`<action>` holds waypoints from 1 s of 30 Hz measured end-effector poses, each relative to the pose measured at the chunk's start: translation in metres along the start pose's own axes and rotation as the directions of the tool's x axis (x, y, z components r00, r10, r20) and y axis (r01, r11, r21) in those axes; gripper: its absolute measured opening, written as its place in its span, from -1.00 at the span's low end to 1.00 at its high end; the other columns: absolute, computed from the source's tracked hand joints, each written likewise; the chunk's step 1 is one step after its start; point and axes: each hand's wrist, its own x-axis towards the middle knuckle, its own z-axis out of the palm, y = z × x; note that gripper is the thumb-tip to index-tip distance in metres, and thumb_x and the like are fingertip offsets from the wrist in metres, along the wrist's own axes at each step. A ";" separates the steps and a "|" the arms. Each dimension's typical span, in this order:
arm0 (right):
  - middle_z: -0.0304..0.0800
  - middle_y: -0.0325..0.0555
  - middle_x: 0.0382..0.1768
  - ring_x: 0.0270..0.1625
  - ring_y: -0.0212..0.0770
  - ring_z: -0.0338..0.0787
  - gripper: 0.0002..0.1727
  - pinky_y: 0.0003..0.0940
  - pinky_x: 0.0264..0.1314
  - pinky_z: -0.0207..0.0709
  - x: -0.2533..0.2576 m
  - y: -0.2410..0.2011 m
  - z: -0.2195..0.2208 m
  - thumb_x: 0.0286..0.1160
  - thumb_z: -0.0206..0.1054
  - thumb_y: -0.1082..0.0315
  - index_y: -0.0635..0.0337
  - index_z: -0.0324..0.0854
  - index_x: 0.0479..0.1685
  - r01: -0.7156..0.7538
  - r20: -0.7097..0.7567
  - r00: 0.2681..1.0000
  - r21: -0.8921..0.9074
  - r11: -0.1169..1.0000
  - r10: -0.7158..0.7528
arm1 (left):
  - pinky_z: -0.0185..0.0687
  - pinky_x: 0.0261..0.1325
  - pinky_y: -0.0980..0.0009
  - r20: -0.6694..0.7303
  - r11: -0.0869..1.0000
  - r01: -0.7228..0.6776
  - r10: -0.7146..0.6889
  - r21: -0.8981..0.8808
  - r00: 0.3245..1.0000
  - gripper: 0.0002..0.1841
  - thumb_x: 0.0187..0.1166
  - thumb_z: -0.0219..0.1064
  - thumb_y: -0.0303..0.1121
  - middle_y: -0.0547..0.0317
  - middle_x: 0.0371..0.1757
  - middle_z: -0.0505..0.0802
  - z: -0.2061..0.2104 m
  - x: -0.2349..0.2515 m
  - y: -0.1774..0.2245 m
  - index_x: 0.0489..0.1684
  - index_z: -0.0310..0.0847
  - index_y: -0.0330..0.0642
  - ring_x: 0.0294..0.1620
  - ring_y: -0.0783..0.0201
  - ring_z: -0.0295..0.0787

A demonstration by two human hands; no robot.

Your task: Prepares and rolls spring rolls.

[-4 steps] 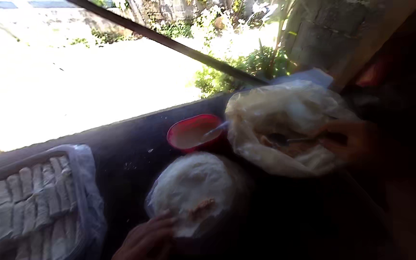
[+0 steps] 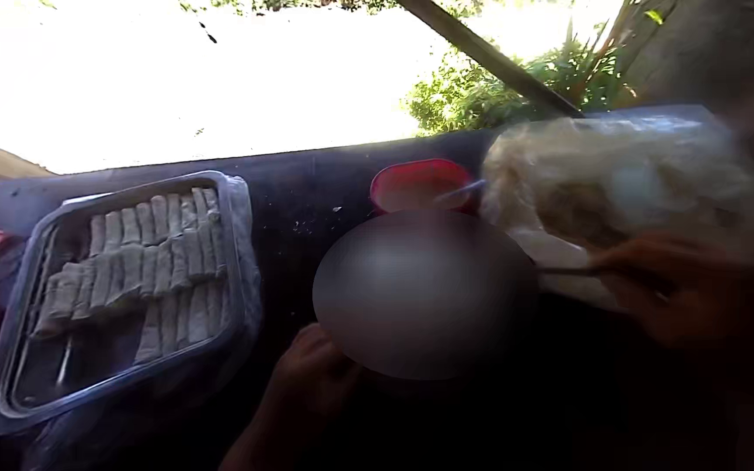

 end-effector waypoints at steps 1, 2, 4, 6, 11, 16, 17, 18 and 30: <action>0.86 -0.23 -0.12 -0.13 -0.42 0.80 -0.70 -0.42 -0.08 0.72 0.003 -0.018 0.010 0.62 0.20 0.15 -0.04 0.87 -0.03 0.047 0.014 0.999 -0.007 0.999 -0.047 | 0.57 0.57 0.10 -0.006 1.000 -0.001 0.001 -0.006 1.000 -0.86 0.61 0.38 -0.23 0.37 0.19 0.92 0.002 0.002 0.001 -0.05 0.86 0.14 0.46 0.25 0.73; 0.86 -0.20 -0.13 -0.13 -0.36 0.81 -0.70 -0.37 -0.09 0.73 0.006 -0.034 0.021 0.63 0.20 0.16 -0.04 0.87 -0.03 0.087 0.033 0.996 -0.027 0.996 -0.086 | 0.57 0.57 0.10 -0.008 1.000 -0.001 0.001 -0.009 1.000 -0.86 0.62 0.38 -0.23 0.37 0.19 0.92 0.002 0.003 0.001 -0.05 0.86 0.13 0.47 0.25 0.72; 0.82 -0.15 -0.21 -0.21 -0.24 0.81 -0.70 -0.29 -0.24 0.70 0.010 -0.057 0.043 0.64 0.18 0.21 -0.03 0.86 -0.01 0.171 0.057 0.984 -0.079 0.982 -0.167 | 0.56 0.57 0.10 -0.013 1.000 0.000 0.000 -0.007 1.000 -0.86 0.62 0.38 -0.23 0.38 0.20 0.92 0.002 0.003 0.003 -0.04 0.86 0.13 0.46 0.27 0.72; 0.81 -0.11 -0.23 -0.23 -0.14 0.81 -0.70 -0.24 -0.28 0.68 0.010 -0.069 0.063 0.63 0.17 0.26 -0.01 0.86 0.01 0.264 0.067 0.964 -0.141 0.954 -0.257 | 0.54 0.58 0.09 -0.015 1.000 -0.006 0.006 -0.002 1.000 -0.85 0.62 0.36 -0.24 0.39 0.21 0.91 0.002 0.002 0.003 -0.03 0.85 0.14 0.47 0.28 0.72; 0.83 -0.10 -0.19 -0.23 -0.10 0.75 -0.71 -0.25 -0.27 0.54 0.004 -0.090 0.066 0.64 0.17 0.35 0.03 0.83 0.06 0.394 0.027 0.913 -0.321 0.861 -0.408 | 0.54 0.57 0.11 -0.043 1.000 -0.021 0.021 -0.009 0.999 -0.87 0.64 0.38 -0.23 0.37 0.22 0.91 0.004 0.003 0.002 -0.03 0.84 0.12 0.46 0.31 0.72; 0.83 -0.11 -0.16 -0.18 -0.13 0.72 -0.74 -0.29 -0.18 0.51 -0.003 -0.096 0.061 0.64 0.23 0.37 0.06 0.82 0.09 0.413 -0.017 0.895 -0.344 0.844 -0.445 | 0.53 0.58 0.12 -0.057 0.999 -0.048 0.047 -0.016 0.997 -0.87 0.65 0.38 -0.21 0.39 0.18 0.91 0.009 0.003 -0.002 -0.05 0.84 0.12 0.47 0.30 0.70; 0.84 -0.13 -0.16 -0.18 -0.14 0.72 -0.74 -0.29 -0.18 0.49 -0.004 -0.096 0.062 0.63 0.23 0.37 0.05 0.82 0.09 0.419 -0.011 0.892 -0.355 0.836 -0.451 | 0.52 0.59 0.12 -0.056 0.999 -0.049 0.048 -0.021 0.997 -0.87 0.65 0.37 -0.21 0.40 0.19 0.91 0.010 0.003 -0.002 -0.05 0.85 0.12 0.47 0.30 0.69; 0.84 -0.14 -0.16 -0.17 -0.14 0.72 -0.74 -0.29 -0.19 0.48 -0.005 -0.096 0.062 0.62 0.23 0.37 0.04 0.83 0.08 0.422 -0.008 0.890 -0.362 0.831 -0.455 | 0.52 0.58 0.11 -0.054 0.998 -0.052 0.051 -0.024 0.997 -0.86 0.66 0.37 -0.20 0.40 0.19 0.91 0.009 0.003 -0.003 -0.04 0.85 0.13 0.47 0.30 0.69; 0.85 -0.11 -0.16 -0.15 -0.12 0.72 -0.75 -0.27 -0.08 0.52 -0.009 -0.085 0.046 0.62 0.26 0.37 0.05 0.84 0.06 0.399 -0.028 0.894 -0.401 0.824 -0.447 | 0.49 0.59 0.14 -0.035 0.998 -0.058 0.057 -0.022 0.998 -0.84 0.68 0.32 -0.17 0.44 0.18 0.91 0.005 0.003 -0.002 -0.04 0.83 0.14 0.48 0.34 0.68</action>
